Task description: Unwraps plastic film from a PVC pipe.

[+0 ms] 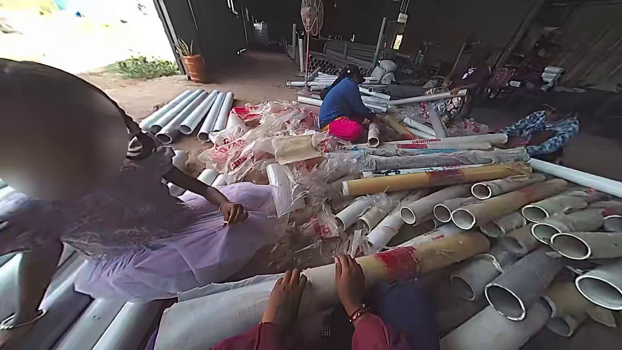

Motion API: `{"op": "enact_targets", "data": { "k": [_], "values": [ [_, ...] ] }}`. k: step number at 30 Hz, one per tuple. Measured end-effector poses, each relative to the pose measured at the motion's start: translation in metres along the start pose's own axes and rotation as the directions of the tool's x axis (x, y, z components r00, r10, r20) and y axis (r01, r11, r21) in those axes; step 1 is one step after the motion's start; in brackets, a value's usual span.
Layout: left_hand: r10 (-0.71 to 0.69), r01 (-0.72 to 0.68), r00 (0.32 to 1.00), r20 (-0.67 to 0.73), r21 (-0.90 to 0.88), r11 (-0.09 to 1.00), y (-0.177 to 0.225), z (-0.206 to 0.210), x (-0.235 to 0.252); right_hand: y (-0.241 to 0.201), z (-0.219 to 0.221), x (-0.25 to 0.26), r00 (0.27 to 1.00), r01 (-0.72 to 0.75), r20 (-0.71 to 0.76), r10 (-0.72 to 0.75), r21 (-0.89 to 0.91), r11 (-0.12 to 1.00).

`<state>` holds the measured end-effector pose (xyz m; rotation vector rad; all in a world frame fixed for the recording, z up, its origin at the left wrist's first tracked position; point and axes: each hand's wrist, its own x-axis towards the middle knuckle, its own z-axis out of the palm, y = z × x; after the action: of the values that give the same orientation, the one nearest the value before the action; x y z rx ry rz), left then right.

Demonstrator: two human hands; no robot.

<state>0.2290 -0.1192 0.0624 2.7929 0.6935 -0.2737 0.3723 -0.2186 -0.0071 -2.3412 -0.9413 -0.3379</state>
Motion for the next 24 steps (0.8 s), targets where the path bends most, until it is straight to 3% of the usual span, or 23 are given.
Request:
{"op": "enact_targets", "data": {
  "k": [1, 3, 5, 9, 14, 18, 21, 24],
  "values": [
    [0.019, -0.018, 0.996, -0.092, 0.009, 1.0, 0.0, 0.009, -0.006, 0.0, -0.004, -0.003, 0.999, -0.001, 0.037, 0.001, 0.017, 1.0],
    [0.029, -0.023, 0.994, -0.11, 0.06, 0.998, 0.003, 0.017, -0.02, -0.002, -0.013, -0.011, 0.986, -0.068, 0.159, 0.051, 0.102, 0.992],
    [0.07, -0.052, 0.979, -0.191, 0.098, 0.994, 0.005, 0.027, -0.029, -0.005, -0.021, -0.013, 0.981, -0.146, 0.163, 0.106, 0.255, 0.956],
    [0.214, -0.11, 0.894, -0.394, 0.271, 0.956, -0.002, 0.054, -0.04, -0.023, -0.037, -0.013, 0.943, -0.252, 0.309, 0.126, 0.411, 0.876],
    [0.255, -0.106, 0.875, -0.412, 0.351, 0.931, -0.001, 0.056, -0.045, -0.055, -0.055, 0.004, 0.754, -0.241, 0.651, 0.084, 0.156, 0.958],
    [0.247, -0.121, 0.902, -0.354, 0.341, 0.932, 0.001, 0.05, -0.046, -0.077, -0.06, 0.018, 0.627, -0.098, 0.771, 0.109, -0.061, 0.993],
    [0.226, -0.123, 0.916, -0.333, 0.303, 0.945, 0.002, 0.047, -0.046, -0.085, -0.059, 0.026, 0.581, -0.016, 0.808, 0.1, -0.111, 0.994],
    [0.22, -0.132, 0.922, -0.319, 0.275, 0.952, 0.003, 0.045, -0.046, -0.09, -0.056, 0.029, 0.589, 0.088, 0.803, 0.092, -0.177, 0.98]
  ]
}}
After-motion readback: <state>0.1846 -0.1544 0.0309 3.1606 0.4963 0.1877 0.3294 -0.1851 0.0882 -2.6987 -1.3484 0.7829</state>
